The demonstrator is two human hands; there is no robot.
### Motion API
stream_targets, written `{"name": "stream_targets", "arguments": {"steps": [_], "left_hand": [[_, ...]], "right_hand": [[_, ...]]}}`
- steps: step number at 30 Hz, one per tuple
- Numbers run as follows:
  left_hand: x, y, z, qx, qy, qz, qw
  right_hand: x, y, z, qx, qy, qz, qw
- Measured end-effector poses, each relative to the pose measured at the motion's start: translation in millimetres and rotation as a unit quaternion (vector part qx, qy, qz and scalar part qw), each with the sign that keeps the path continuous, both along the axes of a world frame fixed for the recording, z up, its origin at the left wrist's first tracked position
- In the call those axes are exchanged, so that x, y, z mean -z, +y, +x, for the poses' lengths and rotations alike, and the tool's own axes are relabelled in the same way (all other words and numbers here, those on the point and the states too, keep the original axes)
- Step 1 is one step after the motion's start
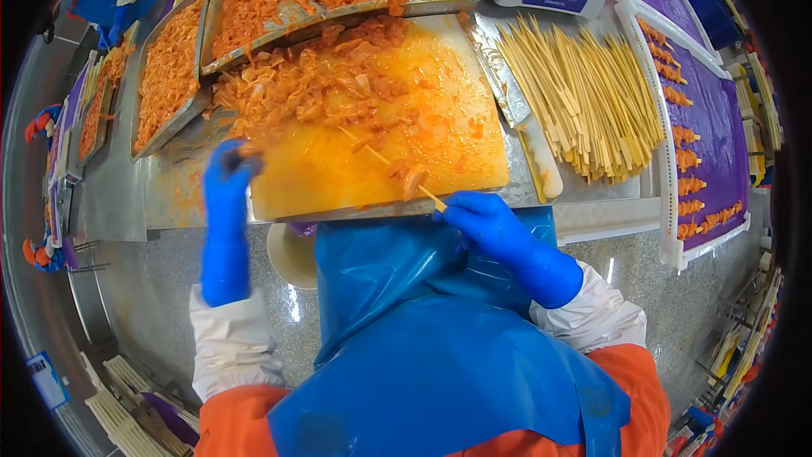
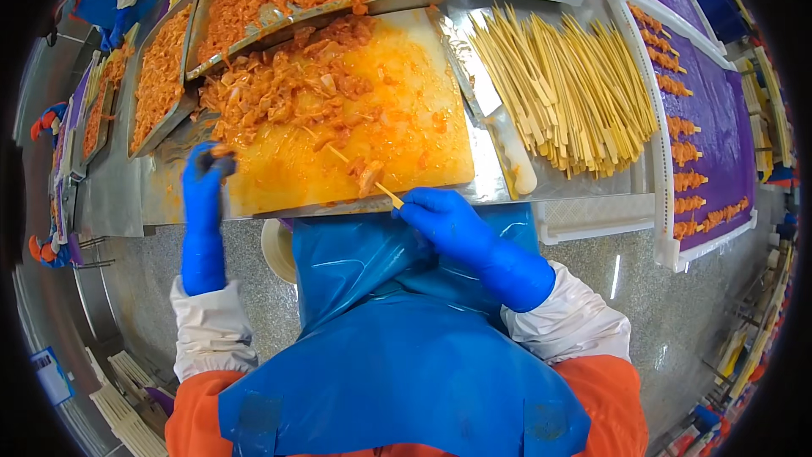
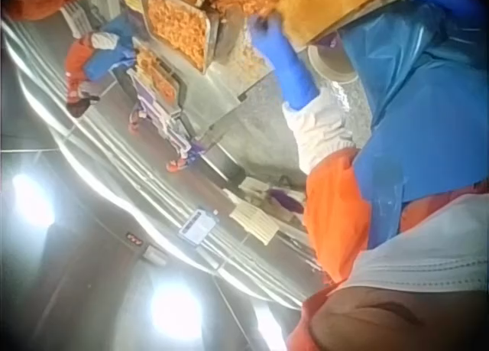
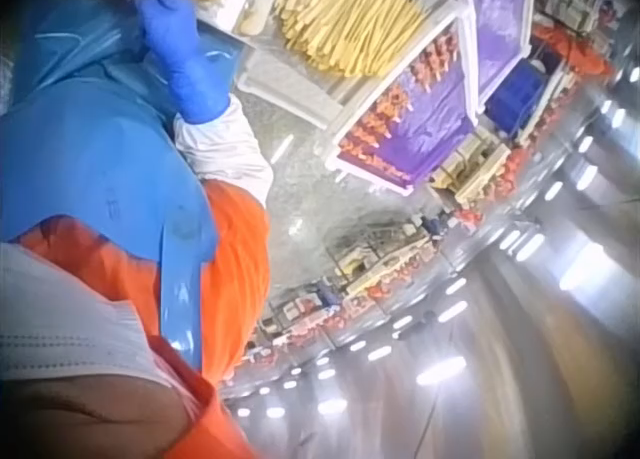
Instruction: Manually skewering marinated pieces of meat onto wooden sticks in an industrial food production setting.
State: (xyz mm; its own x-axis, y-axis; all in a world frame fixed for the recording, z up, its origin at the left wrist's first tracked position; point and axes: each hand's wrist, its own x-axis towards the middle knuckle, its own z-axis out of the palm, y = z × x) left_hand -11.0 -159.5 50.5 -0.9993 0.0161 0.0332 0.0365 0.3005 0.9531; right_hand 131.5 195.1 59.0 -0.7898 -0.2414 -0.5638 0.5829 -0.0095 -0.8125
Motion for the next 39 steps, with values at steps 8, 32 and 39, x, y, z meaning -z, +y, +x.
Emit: {"name": "stream_targets", "arguments": {"steps": [8,32,39], "left_hand": [[22.1,50.8,21.5,0.048,0.137,-0.349,0.926],[-22.1,59.9,17.6,0.106,0.209,-0.28,0.931],[-4.7,37.1,10.5,0.157,0.068,-0.331,0.928]], "right_hand": [[15.3,-7.0,11.1,-0.048,0.078,0.034,0.995],[33.6,-36.2,-5.6,-0.125,0.192,0.127,0.965],[35.2,-30.4,-7.3,-0.121,0.212,0.108,0.964]]}}
